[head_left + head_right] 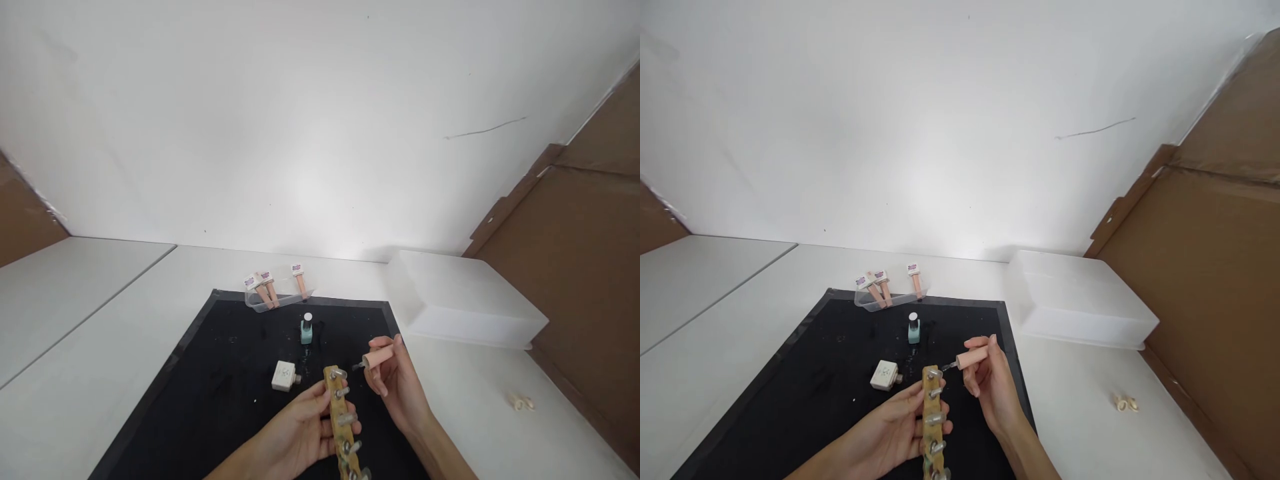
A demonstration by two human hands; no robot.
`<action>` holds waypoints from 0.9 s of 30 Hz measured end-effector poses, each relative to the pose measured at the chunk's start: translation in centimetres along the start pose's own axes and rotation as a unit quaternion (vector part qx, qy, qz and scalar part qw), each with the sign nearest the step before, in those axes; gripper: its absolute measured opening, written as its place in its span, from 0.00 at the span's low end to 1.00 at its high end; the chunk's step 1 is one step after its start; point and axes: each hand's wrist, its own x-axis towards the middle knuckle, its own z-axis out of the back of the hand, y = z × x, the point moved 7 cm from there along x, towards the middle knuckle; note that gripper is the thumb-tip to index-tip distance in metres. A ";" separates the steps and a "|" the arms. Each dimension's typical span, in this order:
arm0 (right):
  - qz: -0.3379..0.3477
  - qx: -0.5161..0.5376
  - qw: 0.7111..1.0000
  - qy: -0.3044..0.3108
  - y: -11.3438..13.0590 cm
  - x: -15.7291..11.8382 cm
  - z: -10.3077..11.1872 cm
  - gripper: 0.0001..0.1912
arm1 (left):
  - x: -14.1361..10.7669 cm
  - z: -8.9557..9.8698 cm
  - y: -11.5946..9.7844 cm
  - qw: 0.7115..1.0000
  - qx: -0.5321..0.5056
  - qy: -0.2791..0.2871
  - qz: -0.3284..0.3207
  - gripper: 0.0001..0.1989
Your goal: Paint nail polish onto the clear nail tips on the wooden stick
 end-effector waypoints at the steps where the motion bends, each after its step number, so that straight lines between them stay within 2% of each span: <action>1: -0.001 0.002 1.000 -0.001 0.1 0.0 0.1 0.21 | 0.2 0.0 0.0 1.000 -0.001 0.000 0.002 0.12; 3: -0.002 0.009 1.000 0.011 0.3 -0.1 0.0 0.21 | 0.5 0.2 0.1 1.000 -0.004 -0.002 0.007 0.12; 7: -0.009 0.004 0.998 0.055 0.2 -0.1 -0.8 0.13 | 1.1 0.8 0.2 1.000 -0.010 -0.014 0.022 0.13; 10: -0.021 -0.001 0.997 0.078 -0.3 -0.1 -1.3 0.12 | 1.3 0.9 0.1 0.999 -0.004 -0.016 0.031 0.13; 17: -0.046 0.000 0.994 0.095 -1.0 0.0 -1.5 0.13 | 1.3 0.7 0.3 0.999 0.000 0.005 0.035 0.12; 27: -0.051 -0.060 0.993 0.091 -0.9 -0.2 -1.2 0.13 | 1.1 0.3 -0.1 0.999 -0.016 -0.015 0.034 0.10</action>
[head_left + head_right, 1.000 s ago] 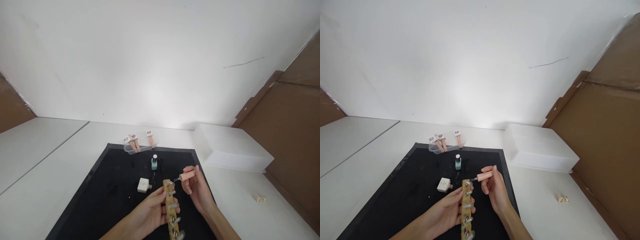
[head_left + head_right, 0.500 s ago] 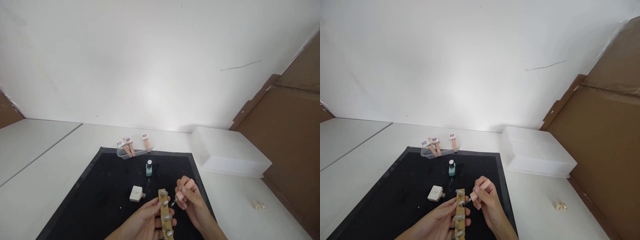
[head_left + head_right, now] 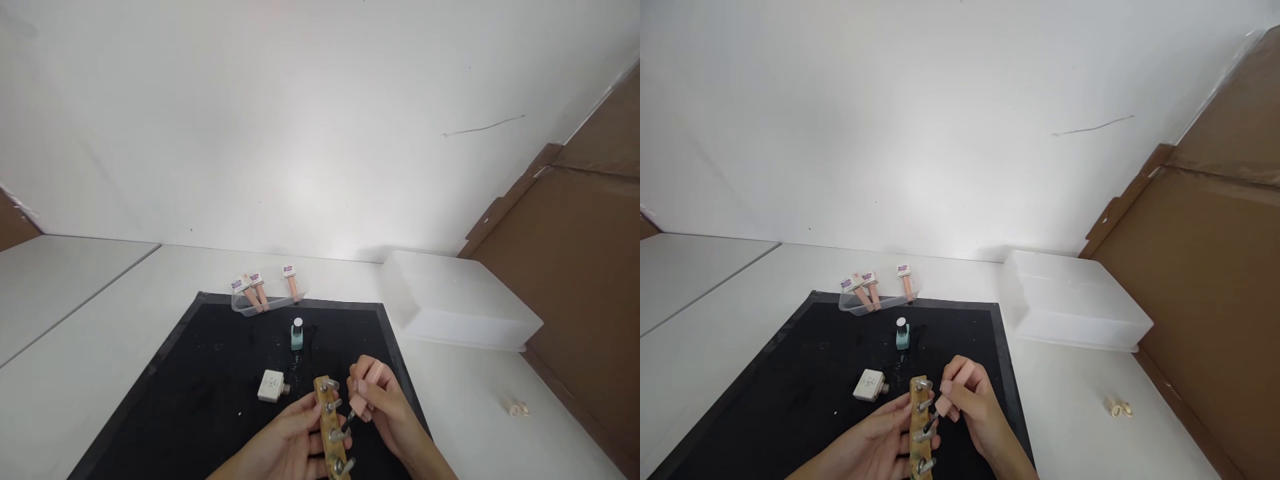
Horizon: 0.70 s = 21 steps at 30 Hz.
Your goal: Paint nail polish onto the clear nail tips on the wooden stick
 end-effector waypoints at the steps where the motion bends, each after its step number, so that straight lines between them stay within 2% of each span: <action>1: -0.001 -0.003 1.000 0.003 0.0 0.0 0.0 0.13 | 0.0 0.0 0.0 1.000 0.000 -0.001 0.001 0.10; 21: -0.008 -0.036 0.999 0.018 0.2 -0.1 -0.5 0.14 | 0.0 0.0 0.0 1.000 0.009 0.004 -0.005 0.12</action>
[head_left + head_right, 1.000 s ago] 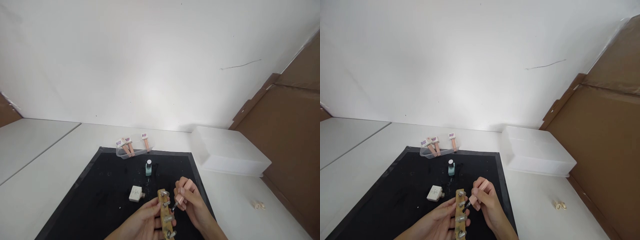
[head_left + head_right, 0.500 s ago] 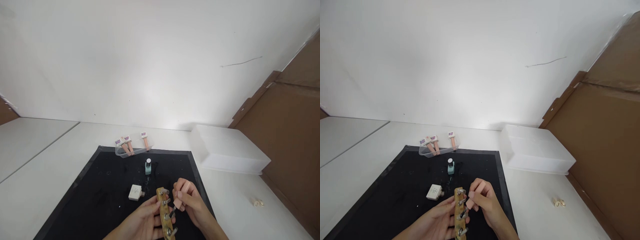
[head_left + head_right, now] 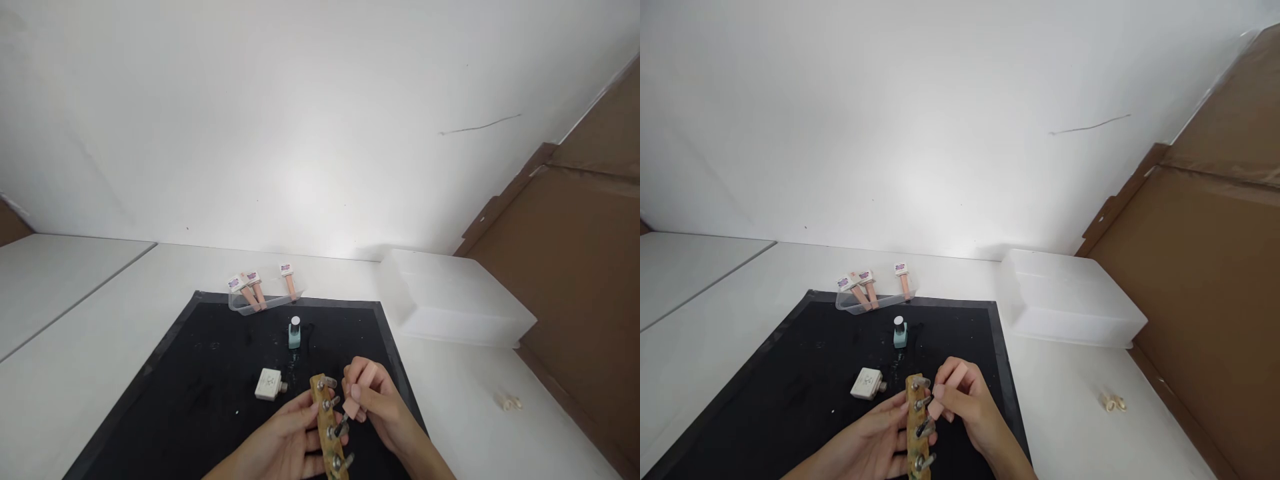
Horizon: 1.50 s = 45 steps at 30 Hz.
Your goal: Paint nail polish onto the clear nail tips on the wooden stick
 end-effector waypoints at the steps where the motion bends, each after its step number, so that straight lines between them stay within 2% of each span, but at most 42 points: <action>1: -0.001 -0.002 1.000 0.000 0.0 0.0 0.0 0.14 | 0.0 0.0 0.0 1.000 0.000 0.000 -0.001 0.12; 17: 0.000 -0.026 1.000 0.013 -0.3 0.1 0.1 0.13 | 0.0 0.1 0.1 1.000 -0.005 0.027 -0.002 0.13; 33: 0.002 -0.043 0.999 0.013 0.0 0.1 0.2 0.12 | -0.1 0.1 0.1 1.000 -0.026 0.017 0.006 0.13; 45: 0.004 -0.068 0.997 -0.029 0.2 0.2 0.9 0.12 | 0.0 0.4 0.1 0.999 -0.050 -0.003 0.019 0.12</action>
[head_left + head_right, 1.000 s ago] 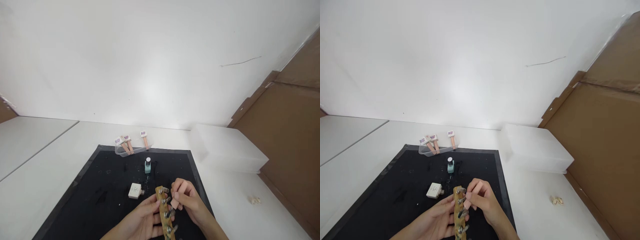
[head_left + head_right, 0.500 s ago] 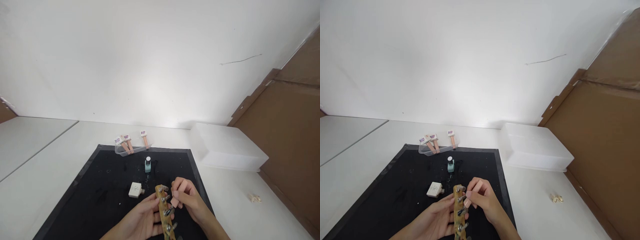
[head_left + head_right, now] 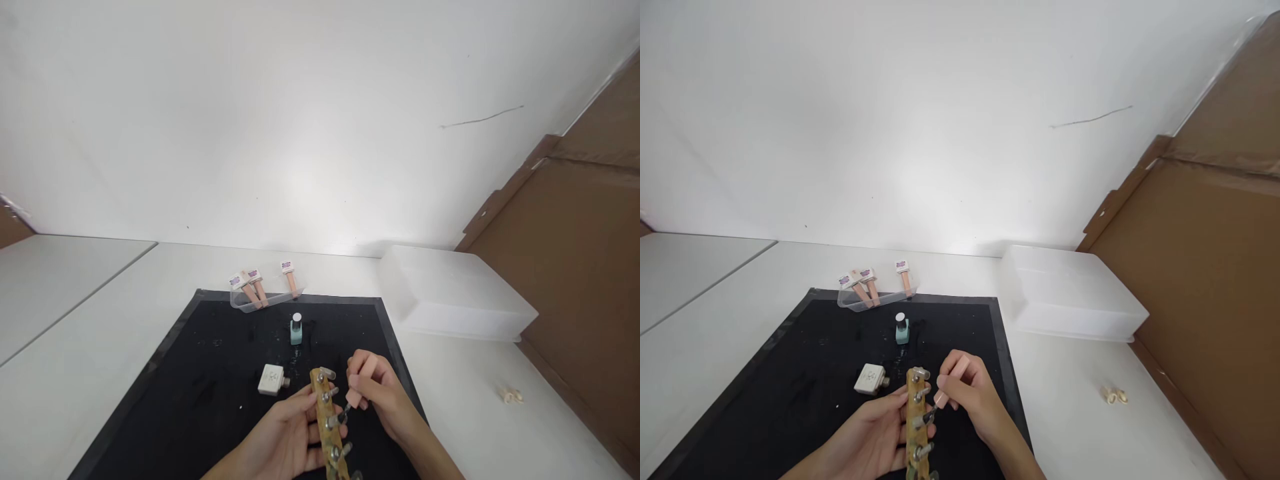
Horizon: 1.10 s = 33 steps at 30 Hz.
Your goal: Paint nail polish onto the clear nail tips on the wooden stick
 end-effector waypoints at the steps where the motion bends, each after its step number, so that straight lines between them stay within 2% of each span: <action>1: -0.001 0.000 1.000 -0.005 0.0 0.0 0.2 0.12 | 0.0 0.1 0.0 1.000 -0.001 -0.003 0.000 0.12; 10: 0.006 0.031 0.999 -0.030 -0.1 0.2 0.8 0.12 | 0.1 0.2 0.0 1.000 0.001 0.001 -0.001 0.13; 17: -0.013 0.071 0.997 -0.015 -0.3 0.0 0.3 0.14 | 0.1 0.3 0.1 1.000 0.014 0.007 -0.007 0.12; 26: -0.038 0.028 0.999 -0.001 -0.6 -0.1 -0.1 0.16 | 0.1 -0.3 -0.2 0.999 0.016 0.030 -0.012 0.13; 33: -0.048 0.000 0.998 -0.044 -0.6 -0.1 0.5 0.13 | -0.1 -0.2 0.0 1.000 -0.002 0.021 -0.008 0.12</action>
